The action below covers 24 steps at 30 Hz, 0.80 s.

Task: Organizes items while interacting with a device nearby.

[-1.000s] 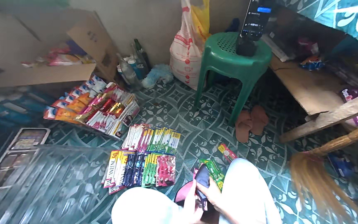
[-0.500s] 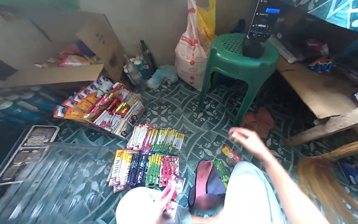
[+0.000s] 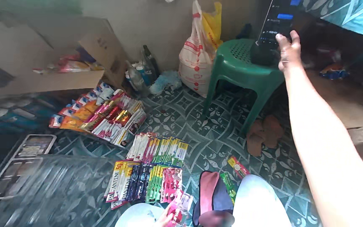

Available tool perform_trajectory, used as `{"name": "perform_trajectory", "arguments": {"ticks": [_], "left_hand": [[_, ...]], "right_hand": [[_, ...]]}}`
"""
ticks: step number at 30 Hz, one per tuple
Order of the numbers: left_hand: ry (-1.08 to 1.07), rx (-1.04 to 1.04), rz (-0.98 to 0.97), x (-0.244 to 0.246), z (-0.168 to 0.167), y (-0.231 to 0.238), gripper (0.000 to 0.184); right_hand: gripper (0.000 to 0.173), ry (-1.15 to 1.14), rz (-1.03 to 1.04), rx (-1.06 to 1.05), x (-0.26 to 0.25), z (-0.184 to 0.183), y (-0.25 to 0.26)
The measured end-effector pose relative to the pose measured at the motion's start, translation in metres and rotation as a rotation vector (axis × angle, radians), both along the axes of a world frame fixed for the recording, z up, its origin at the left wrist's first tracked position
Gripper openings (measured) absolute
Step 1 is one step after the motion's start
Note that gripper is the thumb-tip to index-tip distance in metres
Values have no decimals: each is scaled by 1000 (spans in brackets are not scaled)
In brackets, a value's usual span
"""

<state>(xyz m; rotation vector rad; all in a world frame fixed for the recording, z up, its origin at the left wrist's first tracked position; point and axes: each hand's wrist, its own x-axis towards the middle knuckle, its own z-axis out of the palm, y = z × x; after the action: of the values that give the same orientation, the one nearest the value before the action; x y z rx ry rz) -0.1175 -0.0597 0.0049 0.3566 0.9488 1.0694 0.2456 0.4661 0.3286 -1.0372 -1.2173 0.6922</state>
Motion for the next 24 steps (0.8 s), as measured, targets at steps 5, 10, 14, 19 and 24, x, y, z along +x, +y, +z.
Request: {"name": "perform_trajectory", "arguments": {"ticks": [5,10,14,19,24], "left_hand": [[-82,-33,38,-7,-24,-4,72],[-159,61,0,-16,-50,-8,72],[-144,24,-15,-12,-35,-4,71],[-96,-33,-12,-2,-4,4,84],[-79,-59,-1,1,4,5,91]], "right_hand": [[79,30,-52,-26,-7,-1,6],[78,23,-54,-10,-12,2,11],[77,25,-77,-19,-13,2,14],[76,36,-82,-10,-13,4,16],[75,51,-70,-11,-13,3,16]]}}
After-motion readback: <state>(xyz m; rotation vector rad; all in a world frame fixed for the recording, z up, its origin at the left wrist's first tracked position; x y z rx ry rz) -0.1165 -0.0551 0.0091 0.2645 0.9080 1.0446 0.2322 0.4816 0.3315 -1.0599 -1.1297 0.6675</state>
